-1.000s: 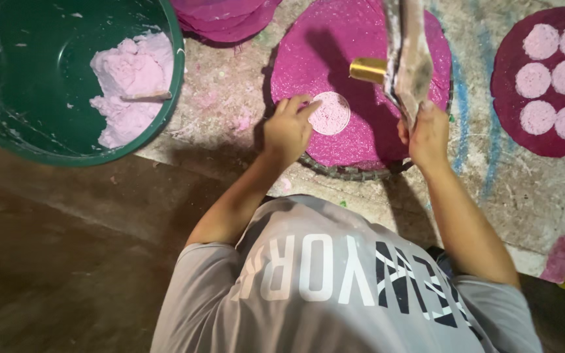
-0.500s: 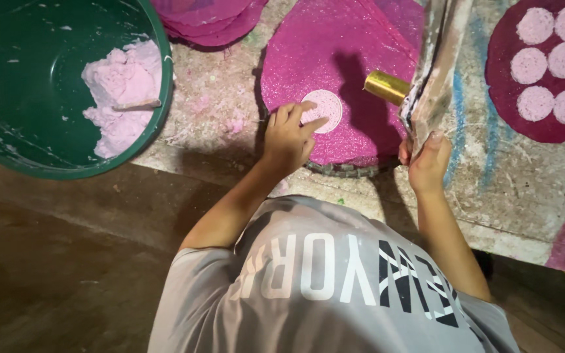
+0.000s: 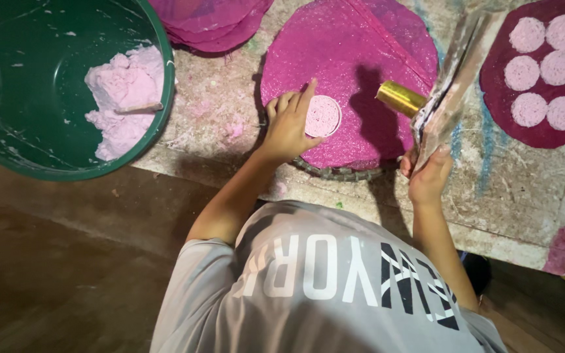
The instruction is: The person scoops pink paste from a green bucket and uses a handheld applicator to press the paste into circular molds on a pink glittery surface. The person repeatedly fills the molds and moves between multiple trays.
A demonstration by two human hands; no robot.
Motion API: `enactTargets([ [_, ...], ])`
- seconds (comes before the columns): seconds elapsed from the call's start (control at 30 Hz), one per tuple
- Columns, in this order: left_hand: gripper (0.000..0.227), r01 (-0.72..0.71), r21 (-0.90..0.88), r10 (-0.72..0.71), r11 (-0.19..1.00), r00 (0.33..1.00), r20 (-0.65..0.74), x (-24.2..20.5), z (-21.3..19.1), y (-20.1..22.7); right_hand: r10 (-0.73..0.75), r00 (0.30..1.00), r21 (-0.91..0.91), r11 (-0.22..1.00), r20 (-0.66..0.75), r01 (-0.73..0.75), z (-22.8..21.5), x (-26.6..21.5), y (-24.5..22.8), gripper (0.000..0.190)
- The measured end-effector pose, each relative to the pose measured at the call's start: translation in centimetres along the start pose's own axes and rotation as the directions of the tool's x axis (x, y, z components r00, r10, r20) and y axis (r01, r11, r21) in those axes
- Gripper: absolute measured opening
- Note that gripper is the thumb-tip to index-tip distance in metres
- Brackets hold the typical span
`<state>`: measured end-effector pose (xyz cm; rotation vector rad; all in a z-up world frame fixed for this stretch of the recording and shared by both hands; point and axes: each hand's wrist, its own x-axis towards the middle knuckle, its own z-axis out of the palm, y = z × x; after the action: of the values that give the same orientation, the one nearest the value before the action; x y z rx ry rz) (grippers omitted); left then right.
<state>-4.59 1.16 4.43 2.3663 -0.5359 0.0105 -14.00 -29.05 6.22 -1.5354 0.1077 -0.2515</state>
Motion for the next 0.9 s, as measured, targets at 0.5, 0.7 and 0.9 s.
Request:
enactTargets([
  [0.5,0.056,-0.37,0.373,0.34,0.851,0.929,0.147,3.8,-10.9,11.1,-0.282,0.775,-0.313,0.796,0.565,0.518,0.1,3.0,-10.6,0.055],
  [0.7,0.043,0.142,-0.066,-0.06,0.988,0.732,0.679,-4.3,-11.0,12.7,-0.391,0.104,0.01,0.279,0.914,0.96,6.2,3.8,-21.8,0.056],
  [0.9,0.017,-0.358,0.068,0.237,0.931,0.735,0.635,-9.2,-15.1,9.6,-0.176,-0.253,0.308,0.476,0.951,0.824,15.5,5.0,-24.1,0.059],
])
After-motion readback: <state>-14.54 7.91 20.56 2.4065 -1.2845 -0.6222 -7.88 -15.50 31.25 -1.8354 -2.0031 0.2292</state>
